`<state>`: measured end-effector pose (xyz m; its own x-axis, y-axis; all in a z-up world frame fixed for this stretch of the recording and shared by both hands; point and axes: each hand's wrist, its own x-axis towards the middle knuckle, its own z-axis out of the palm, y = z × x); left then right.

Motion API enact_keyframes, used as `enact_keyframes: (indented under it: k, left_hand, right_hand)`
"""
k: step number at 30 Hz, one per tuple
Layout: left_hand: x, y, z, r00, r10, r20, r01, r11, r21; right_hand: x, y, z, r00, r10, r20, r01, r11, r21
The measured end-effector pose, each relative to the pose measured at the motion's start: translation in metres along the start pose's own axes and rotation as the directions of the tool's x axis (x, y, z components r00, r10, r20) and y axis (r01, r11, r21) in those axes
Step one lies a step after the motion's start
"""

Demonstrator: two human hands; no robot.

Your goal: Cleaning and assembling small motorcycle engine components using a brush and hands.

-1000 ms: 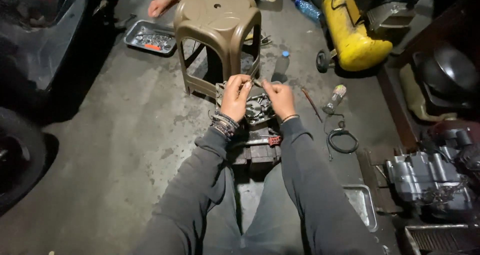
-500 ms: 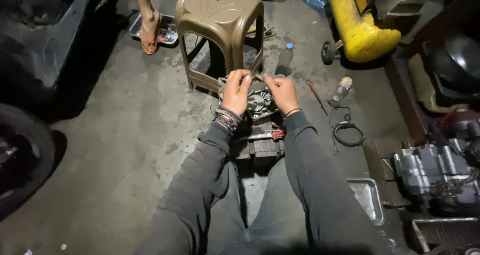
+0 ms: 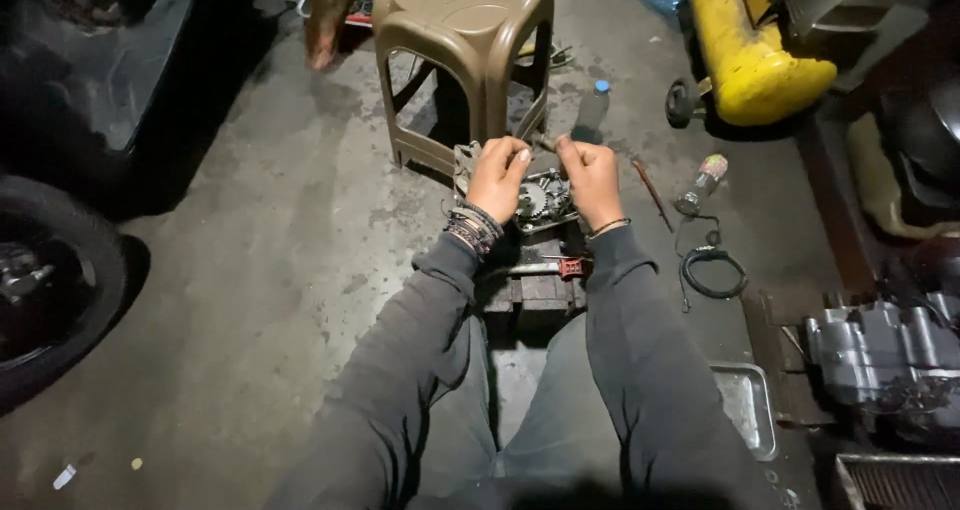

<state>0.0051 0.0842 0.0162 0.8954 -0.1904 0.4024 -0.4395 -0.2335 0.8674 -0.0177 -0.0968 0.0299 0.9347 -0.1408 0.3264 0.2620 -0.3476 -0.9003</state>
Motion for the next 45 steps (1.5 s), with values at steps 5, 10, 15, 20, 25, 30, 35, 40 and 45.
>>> enact_keyframes:
  k: [5, 10, 15, 20, 25, 30, 35, 40, 45]
  left_hand:
    - [0.002, 0.033, -0.015, 0.988, 0.126, -0.094, -0.133, 0.989, -0.072]
    - [0.008, 0.008, 0.008, 0.990, 0.119, -0.076, -0.121, 0.992, -0.030]
    - [-0.002, 0.050, 0.012, 0.979, 0.194, -0.057, -0.198, 0.976, -0.092]
    - [-0.001, 0.046, 0.001, 0.985, 0.169, -0.035, -0.171, 0.979, -0.109]
    - [0.000, 0.048, 0.003, 0.972, 0.227, -0.058, -0.233, 0.963, -0.137]
    - [-0.001, 0.057, -0.002, 0.971, 0.227, -0.073, -0.233, 0.967, -0.104]
    - [0.004, 0.016, 0.030, 0.985, 0.173, 0.000, -0.173, 0.982, -0.071]
    - [-0.009, 0.060, 0.030, 0.985, 0.175, 0.003, -0.172, 0.976, -0.135]
    - [-0.005, 0.033, 0.032, 0.986, 0.165, 0.033, -0.159, 0.977, -0.140]
  right_hand:
    - [-0.006, 0.005, -0.004, 0.997, 0.075, 0.008, -0.073, 0.987, -0.140]
    - [-0.001, -0.001, -0.012, 0.983, 0.119, -0.141, -0.134, 0.986, -0.099]
    - [-0.006, 0.016, -0.001, 0.991, 0.075, -0.113, -0.083, 0.994, -0.068]
    - [-0.008, -0.005, -0.014, 0.972, 0.122, -0.202, -0.150, 0.980, -0.134]
    - [-0.012, -0.014, 0.004, 0.985, 0.022, -0.174, -0.030, 0.999, -0.044]
    - [-0.012, -0.024, -0.023, 0.976, 0.143, -0.162, -0.157, 0.985, -0.077]
    - [-0.011, -0.022, -0.020, 0.986, 0.065, -0.154, -0.071, 0.997, -0.034]
    - [-0.014, -0.016, -0.035, 0.987, 0.106, -0.120, -0.117, 0.989, -0.087]
    - [-0.015, 0.006, -0.060, 0.979, 0.119, -0.163, -0.151, 0.968, -0.200]
